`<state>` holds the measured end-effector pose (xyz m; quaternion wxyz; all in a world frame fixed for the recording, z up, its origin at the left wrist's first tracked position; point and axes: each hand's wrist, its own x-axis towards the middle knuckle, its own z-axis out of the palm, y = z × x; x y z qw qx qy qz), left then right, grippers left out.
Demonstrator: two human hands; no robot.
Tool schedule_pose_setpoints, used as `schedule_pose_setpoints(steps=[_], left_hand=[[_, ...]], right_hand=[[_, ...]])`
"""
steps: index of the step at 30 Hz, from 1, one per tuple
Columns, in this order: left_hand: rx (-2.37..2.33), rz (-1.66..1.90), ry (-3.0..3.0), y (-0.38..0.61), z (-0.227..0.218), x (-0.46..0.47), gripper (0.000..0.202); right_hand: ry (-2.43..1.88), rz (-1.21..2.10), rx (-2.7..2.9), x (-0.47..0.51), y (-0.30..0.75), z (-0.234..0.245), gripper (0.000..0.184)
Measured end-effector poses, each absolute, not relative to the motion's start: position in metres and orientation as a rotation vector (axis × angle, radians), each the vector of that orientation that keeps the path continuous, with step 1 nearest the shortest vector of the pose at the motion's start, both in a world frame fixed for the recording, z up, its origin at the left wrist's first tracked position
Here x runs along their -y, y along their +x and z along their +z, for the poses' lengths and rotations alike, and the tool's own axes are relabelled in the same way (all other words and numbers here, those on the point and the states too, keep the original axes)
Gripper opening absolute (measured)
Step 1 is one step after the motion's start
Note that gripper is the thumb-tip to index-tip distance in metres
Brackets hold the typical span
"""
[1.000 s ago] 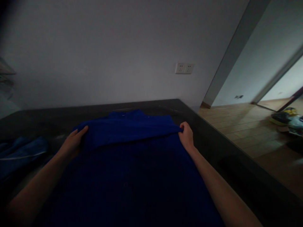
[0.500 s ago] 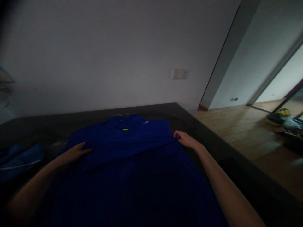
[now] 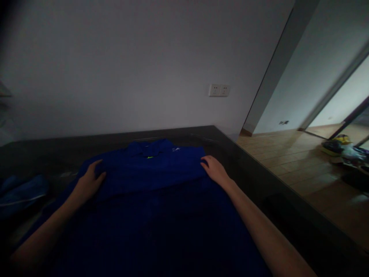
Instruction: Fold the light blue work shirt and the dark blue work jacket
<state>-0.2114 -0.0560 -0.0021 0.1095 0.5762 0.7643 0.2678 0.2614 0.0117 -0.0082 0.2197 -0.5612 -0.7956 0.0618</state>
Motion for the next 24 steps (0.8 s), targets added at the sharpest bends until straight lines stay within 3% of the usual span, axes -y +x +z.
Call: schedule_pose_setpoints(steps=[3, 7, 14, 18, 20, 24], left_hand=[[-2.428, 0.529, 1.793, -0.201, 0.001, 0.064, 0.062], [-2.445, 0.167, 1.887, -0.197, -0.004, 0.068, 0.052], [-2.425, 0.065, 1.897, -0.195, -0.009, 0.068, 0.049], [-2.411, 0.086, 1.87, -0.198, -0.01, 0.065, 0.049], [-2.395, 0.115, 1.869, -0.2, -0.012, 0.063, 0.05], [-2.377, 0.156, 1.863, -0.203, -0.015, 0.062, 0.053]], right_hand=[[-1.568, 0.211, 2.415, -0.001, 0.252, -0.035, 0.05], [-1.602, 0.218, 2.509, 0.001, 0.258, -0.048, 0.056], [-1.644, 0.558, 2.563, -0.004, 0.285, -0.032, 0.072], [-1.534, 0.684, 2.473, -0.007, 0.31, -0.008, 0.054], [-1.493, 0.589, 2.324, -0.017, 0.313, 0.006, 0.042], [-1.509, 0.272, 2.036, -0.051, 0.281, 0.018, 0.041]])
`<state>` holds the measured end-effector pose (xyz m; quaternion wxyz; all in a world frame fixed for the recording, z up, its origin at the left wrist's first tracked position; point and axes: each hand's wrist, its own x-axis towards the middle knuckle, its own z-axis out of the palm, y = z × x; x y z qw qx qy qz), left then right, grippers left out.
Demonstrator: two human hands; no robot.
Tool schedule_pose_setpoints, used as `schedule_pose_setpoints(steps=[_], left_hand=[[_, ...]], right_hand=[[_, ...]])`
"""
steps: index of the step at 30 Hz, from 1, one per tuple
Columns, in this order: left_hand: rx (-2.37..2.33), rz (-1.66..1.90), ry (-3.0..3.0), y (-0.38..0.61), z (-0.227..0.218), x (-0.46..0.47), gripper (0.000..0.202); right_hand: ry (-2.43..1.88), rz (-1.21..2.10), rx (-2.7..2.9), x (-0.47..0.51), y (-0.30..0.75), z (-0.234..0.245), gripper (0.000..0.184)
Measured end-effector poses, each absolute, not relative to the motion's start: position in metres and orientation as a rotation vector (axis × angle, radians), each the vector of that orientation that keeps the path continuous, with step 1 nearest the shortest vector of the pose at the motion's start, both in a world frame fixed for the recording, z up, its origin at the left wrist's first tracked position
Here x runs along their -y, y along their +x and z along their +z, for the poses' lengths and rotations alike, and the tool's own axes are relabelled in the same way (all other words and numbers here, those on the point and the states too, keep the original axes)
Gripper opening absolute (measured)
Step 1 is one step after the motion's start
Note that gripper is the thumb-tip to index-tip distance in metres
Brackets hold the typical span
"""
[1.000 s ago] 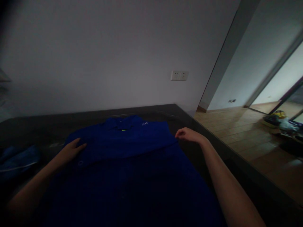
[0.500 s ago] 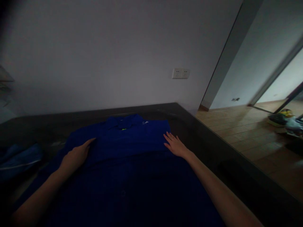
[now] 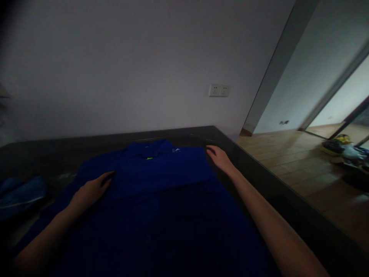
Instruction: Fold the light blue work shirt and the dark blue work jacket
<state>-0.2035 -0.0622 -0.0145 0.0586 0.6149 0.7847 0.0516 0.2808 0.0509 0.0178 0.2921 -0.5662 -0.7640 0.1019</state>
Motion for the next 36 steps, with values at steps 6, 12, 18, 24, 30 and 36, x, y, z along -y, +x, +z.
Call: schedule_pose_setpoints(steps=[6, 12, 18, 24, 30, 36], left_hand=[[-2.427, 0.187, 1.854, -0.199, -0.014, 0.066, 0.05], [-2.464, 0.341, 1.877, -0.194, -0.005, 0.067, 0.046], [-2.455, 0.577, 1.92, -0.196, 0.011, 0.068, 0.043], [-2.464, 0.551, 1.89, -0.197, 0.019, 0.068, 0.042], [-2.373, 0.722, 1.904, -0.203, 0.025, 0.065, 0.041], [-2.369, 0.804, 1.882, -0.212, 0.03, 0.064, 0.041]], right_hand=[[-1.783, 0.2, 2.143, -0.083, 0.211, -0.028, 0.051], [-1.884, 0.118, 2.245, -0.096, 0.215, -0.059, 0.058], [-1.882, 0.172, 2.256, -0.109, 0.218, -0.063, 0.063], [-1.668, 0.316, 1.938, -0.113, 0.238, -0.038, 0.055], [-1.49, 0.191, 1.612, -0.101, 0.277, 0.012, 0.048], [-1.455, 0.221, 1.722, -0.085, 0.266, 0.022, 0.04]])
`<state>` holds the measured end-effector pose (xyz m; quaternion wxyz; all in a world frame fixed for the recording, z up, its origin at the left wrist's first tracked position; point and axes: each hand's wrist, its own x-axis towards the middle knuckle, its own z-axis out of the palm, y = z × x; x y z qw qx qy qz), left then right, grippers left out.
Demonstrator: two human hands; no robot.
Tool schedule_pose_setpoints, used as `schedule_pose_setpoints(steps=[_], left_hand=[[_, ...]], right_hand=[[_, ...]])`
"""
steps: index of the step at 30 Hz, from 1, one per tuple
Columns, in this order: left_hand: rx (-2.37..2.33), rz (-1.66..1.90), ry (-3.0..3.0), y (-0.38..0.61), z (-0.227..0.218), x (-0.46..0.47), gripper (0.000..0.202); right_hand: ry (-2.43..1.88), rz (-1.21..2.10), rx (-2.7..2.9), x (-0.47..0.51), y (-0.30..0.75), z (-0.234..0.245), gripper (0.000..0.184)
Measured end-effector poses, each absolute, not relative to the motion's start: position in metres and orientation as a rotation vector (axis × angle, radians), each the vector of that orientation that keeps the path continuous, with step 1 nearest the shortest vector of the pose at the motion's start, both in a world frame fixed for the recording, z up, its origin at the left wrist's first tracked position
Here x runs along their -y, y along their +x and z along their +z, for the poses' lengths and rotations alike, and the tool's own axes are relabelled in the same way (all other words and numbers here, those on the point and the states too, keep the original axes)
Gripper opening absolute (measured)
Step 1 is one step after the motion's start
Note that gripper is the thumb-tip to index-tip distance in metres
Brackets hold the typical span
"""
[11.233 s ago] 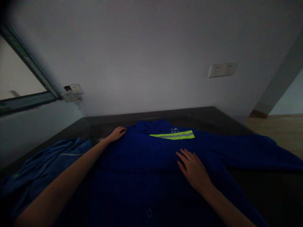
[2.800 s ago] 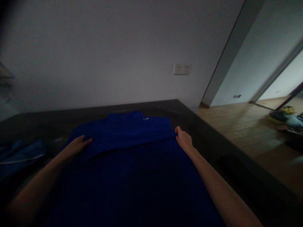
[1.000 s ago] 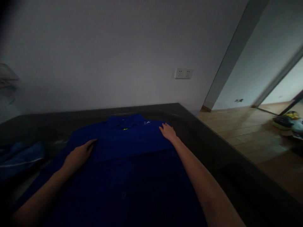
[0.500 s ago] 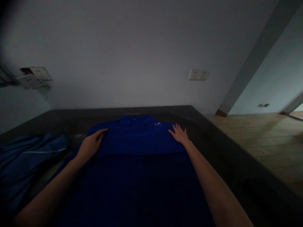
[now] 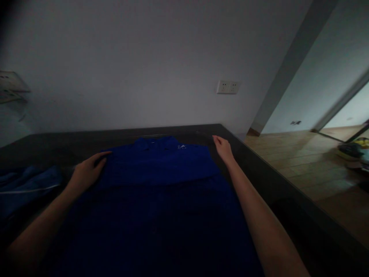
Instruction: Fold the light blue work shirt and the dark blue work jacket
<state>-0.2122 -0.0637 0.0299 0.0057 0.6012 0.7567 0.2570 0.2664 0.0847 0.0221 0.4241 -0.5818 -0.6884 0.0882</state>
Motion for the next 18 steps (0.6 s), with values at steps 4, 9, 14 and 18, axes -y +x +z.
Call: schedule_pose_setpoints(steps=[4, 9, 14, 18], left_hand=[[-2.394, 0.727, 1.873, -0.217, 0.022, 0.062, 0.042], [-2.439, 0.581, 1.89, -0.229, 0.008, 0.058, 0.044], [-2.505, 0.356, 1.84, -0.235, -0.005, 0.058, 0.046], [-2.521, 0.235, 1.842, -0.233, -0.015, 0.059, 0.049]], right_hand=[[-1.559, 0.235, 1.931, -0.082, 0.24, 0.007, 0.04], [-1.777, 0.127, 2.222, -0.082, 0.208, -0.024, 0.049], [-1.852, 0.124, 2.255, -0.082, 0.204, -0.046, 0.055], [-1.882, 0.121, 2.282, -0.077, 0.211, -0.053, 0.06]])
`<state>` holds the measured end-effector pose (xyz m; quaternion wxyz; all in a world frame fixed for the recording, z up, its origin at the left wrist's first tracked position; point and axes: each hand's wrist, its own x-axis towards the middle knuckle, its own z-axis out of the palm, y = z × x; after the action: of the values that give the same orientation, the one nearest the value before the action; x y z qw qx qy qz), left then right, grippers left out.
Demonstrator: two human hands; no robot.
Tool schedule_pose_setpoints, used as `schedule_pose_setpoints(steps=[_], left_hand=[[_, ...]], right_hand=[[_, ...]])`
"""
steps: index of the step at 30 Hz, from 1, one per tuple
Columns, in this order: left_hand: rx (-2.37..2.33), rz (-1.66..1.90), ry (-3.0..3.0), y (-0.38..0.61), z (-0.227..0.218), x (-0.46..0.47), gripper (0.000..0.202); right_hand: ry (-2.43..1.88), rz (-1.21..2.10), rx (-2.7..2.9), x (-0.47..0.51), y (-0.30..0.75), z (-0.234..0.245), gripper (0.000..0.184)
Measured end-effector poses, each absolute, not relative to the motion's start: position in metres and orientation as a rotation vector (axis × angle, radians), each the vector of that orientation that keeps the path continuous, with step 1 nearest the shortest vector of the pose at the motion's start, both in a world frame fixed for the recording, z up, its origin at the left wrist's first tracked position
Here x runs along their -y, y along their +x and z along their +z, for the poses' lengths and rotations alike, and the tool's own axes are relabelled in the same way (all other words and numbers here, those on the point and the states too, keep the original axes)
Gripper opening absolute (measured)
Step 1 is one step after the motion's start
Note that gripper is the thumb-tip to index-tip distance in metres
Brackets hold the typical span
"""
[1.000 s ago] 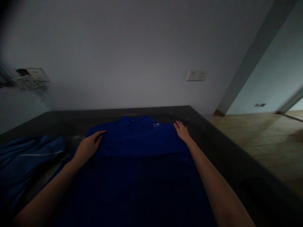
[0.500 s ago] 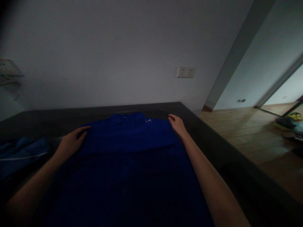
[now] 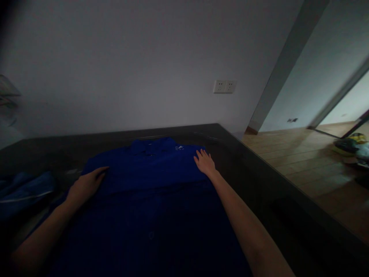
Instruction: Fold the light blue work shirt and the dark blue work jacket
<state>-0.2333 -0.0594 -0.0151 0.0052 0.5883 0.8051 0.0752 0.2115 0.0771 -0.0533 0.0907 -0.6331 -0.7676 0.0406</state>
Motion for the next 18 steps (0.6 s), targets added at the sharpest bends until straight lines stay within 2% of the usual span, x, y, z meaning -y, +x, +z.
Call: schedule_pose_setpoints(steps=[5, 9, 12, 15, 18], left_hand=[[-2.501, 0.16, 1.856, -0.232, -0.021, 0.058, 0.05], [-2.526, 0.05, 1.871, -0.229, -0.017, 0.064, 0.051], [-2.614, -0.003, 2.041, -0.224, -0.009, 0.069, 0.05], [-2.66, 0.087, 2.287, -0.21, -0.002, 0.068, 0.047], [-2.368, 0.317, 2.513, -0.178, -0.003, 0.064, 0.044]], right_hand=[[-1.916, 0.156, 2.232, -0.075, 0.21, -0.055, 0.061], [-1.805, 0.291, 2.024, -0.085, 0.228, -0.043, 0.054], [-1.695, 0.249, 1.828, -0.096, 0.258, -0.027, 0.049], [-1.688, 0.221, 1.84, -0.104, 0.281, -0.014, 0.047], [-1.698, 0.261, 1.962, -0.108, 0.28, -0.011, 0.041]])
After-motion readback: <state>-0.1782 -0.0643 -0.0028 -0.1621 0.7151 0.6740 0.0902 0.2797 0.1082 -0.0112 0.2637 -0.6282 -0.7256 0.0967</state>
